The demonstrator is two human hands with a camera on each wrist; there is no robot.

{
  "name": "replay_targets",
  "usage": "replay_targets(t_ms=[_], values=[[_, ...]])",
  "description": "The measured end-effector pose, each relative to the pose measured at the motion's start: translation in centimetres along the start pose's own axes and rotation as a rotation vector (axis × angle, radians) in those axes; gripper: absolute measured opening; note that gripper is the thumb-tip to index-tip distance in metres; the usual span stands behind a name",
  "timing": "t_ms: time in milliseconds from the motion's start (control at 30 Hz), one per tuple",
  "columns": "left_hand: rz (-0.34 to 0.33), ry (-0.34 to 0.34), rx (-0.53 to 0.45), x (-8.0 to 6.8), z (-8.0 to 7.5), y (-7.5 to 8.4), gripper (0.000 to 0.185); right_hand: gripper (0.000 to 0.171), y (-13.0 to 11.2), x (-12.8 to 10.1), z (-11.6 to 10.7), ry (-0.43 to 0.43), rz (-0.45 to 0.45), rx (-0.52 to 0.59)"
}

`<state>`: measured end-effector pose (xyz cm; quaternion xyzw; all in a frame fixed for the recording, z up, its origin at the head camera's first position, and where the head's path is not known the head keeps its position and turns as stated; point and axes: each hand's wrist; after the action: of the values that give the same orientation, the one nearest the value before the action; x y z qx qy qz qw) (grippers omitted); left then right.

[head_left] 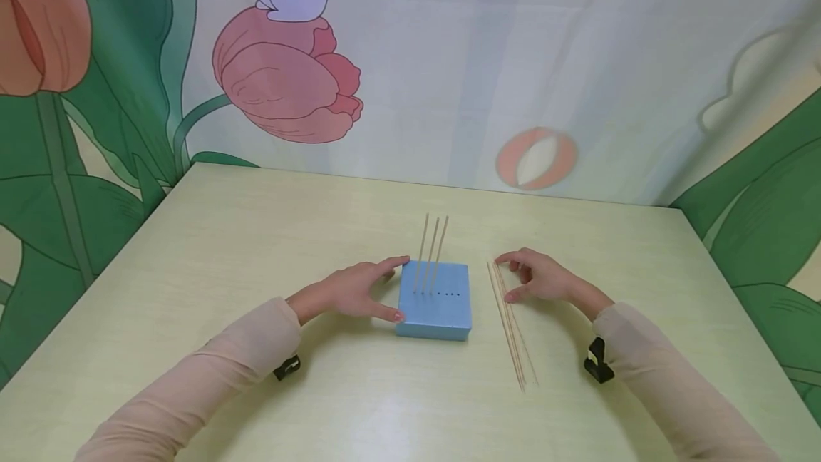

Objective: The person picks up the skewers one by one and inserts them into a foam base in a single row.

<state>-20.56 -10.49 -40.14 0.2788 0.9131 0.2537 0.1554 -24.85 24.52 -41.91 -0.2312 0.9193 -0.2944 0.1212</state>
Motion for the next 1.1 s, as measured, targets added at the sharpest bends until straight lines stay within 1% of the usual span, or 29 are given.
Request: replay_targets(t_ms=[67,133,200,333,400,567,767,933,1100], values=[[0.005,0.001,-0.003,0.0,0.0,0.0,0.094,0.062,0.1,-0.1,-0.1,0.003,-0.006,0.009],[0.003,0.001,-0.005,0.0,0.0,0.1,0.094,0.062,0.3,-0.2,0.0,0.024,-0.044,0.022],[0.003,0.003,-0.010,0.0,0.0,0.1,0.094,0.064,0.4,-0.3,-0.1,0.026,-0.059,0.027],[0.007,0.006,-0.019,0.0,0.1,0.0,0.094,0.067,0.4,-0.2,-0.1,0.012,-0.052,0.009],[0.013,0.006,-0.023,0.1,0.1,-0.1,0.094,0.069,0.2,-0.1,-0.3,-0.017,-0.019,-0.001],[0.022,0.005,-0.031,0.1,0.0,0.0,0.094,0.072,0.2,0.0,-0.4,-0.043,-0.024,-0.017],[0.008,0.004,-0.017,0.0,0.0,0.2,0.094,0.064,0.3,0.3,-0.5,-0.049,-0.046,-0.001],[-0.007,0.005,0.001,0.0,0.0,0.2,0.094,0.062,0.2,0.3,-0.8,-0.056,-0.040,0.102],[-0.014,0.004,0.005,0.1,0.1,0.1,0.094,0.066,0.1,0.0,-1.2,-0.072,0.021,0.330]])
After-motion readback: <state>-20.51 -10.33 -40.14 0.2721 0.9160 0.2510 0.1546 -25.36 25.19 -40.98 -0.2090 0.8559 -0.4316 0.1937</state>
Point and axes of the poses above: each hand's wrist, its own x-axis towards the middle knuckle, its own z-axis out of the palm, y = z × x, and after that the axes turned 4 degrees about y, right-handed
